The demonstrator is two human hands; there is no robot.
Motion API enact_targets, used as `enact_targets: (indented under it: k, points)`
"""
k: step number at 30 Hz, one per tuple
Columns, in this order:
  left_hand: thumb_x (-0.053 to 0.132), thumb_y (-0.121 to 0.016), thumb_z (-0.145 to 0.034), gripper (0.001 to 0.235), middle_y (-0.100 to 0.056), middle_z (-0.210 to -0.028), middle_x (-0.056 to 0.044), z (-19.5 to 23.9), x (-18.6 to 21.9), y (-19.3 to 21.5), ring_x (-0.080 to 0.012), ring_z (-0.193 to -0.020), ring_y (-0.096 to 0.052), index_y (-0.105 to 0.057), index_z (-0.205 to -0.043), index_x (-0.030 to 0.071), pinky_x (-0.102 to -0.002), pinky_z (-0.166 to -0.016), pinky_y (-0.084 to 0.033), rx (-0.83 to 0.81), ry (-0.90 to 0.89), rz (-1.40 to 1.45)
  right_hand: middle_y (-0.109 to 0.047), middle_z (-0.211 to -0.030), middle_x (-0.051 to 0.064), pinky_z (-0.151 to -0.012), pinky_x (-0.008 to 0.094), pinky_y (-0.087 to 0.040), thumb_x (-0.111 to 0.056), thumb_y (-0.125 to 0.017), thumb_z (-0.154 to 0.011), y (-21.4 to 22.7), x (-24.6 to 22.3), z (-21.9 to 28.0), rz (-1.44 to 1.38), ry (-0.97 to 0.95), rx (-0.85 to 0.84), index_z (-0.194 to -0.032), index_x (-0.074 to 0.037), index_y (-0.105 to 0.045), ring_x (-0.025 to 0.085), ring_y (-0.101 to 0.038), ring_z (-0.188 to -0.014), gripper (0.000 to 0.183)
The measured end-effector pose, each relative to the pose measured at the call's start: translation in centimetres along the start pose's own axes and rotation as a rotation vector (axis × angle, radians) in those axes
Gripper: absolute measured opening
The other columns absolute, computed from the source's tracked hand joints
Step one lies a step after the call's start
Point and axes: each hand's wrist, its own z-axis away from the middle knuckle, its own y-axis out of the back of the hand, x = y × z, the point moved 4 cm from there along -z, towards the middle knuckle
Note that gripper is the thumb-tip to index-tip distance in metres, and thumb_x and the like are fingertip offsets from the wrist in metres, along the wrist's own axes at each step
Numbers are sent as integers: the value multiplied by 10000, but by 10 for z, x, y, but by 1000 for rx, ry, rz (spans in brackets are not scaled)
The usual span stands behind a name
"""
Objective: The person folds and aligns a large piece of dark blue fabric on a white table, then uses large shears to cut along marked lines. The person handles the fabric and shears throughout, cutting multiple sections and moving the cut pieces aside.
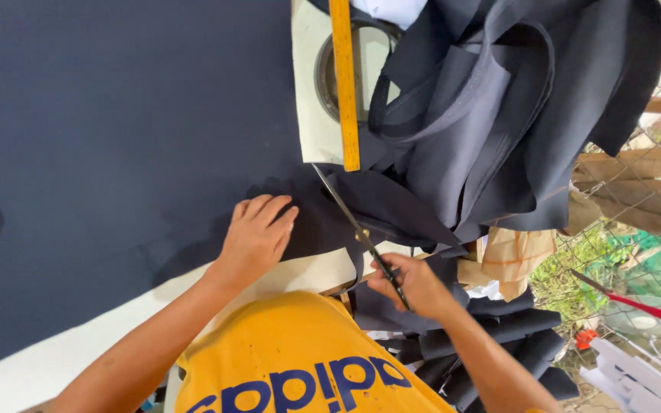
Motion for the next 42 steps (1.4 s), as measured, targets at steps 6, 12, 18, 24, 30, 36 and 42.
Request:
enact_targets:
  k: [6,12,18,24,30,36,42]
  points:
    - [256,-657,-994,283,-683,-1296,-75,6,39,-16,-309,-1232,-613,-749,-1250,176,-458,-907,-438,-13,-29,84,-734,-801,187,-700,443,-605,-328,-944,-781,60,-120,-14,932,502,-84,-1021,-9,-741,402,-751,-735,448]
    - [228,-675,-960,280,-665,-1277,-113,7,45,-17,-329,-1204,-603,-742,-1202,105,-465,-901,-444,41,-69,43,-784,-939,112,-857,499,-583,-442,-875,-792,83,-182,-33,1226,221,-182,-1108,-114,-756,404,-755,-951,471]
    - [207,-641,-977,286,-641,-1300,-114,8,45,-17,-327,-1222,-584,-724,-1226,92,-460,-912,-440,42,-85,22,-805,-1069,97,-916,430,-591,-490,-866,-783,75,-189,-54,1251,-9,-149,-1227,-156,-774,329,-765,-1075,562]
    - [192,-625,-994,285,-636,-1326,-107,10,41,-14,-318,-1242,-576,-722,-1245,98,-454,-942,-428,84,-111,52,-820,-890,41,-615,314,-561,-324,-977,-721,88,-100,-26,774,-11,22,-1140,-192,-821,177,-688,-634,466]
    - [247,-631,-999,314,-653,-1289,-80,6,39,-16,-292,-1246,-591,-713,-1273,117,-443,-957,-435,17,-68,66,-778,-833,103,-375,227,-527,-94,-958,-771,38,4,41,182,28,3,-1124,-76,-766,128,-609,-407,402]
    - [288,-669,-979,572,-656,-1011,-90,-55,29,-33,-298,-931,-605,-572,-1514,110,-447,-807,-417,-157,-10,-59,-689,-824,143,-310,249,-469,-48,-875,-868,-2,72,84,-143,44,60,-1171,66,-730,151,-568,-329,355]
    - [71,-471,-1026,716,-553,-1556,-149,-110,41,-26,-408,-1081,-679,-210,-1691,119,-538,-800,-507,-609,-111,249,-593,-629,38,-433,266,-475,-223,-836,-908,-12,76,113,20,-126,30,-1143,16,-724,90,-472,-414,354]
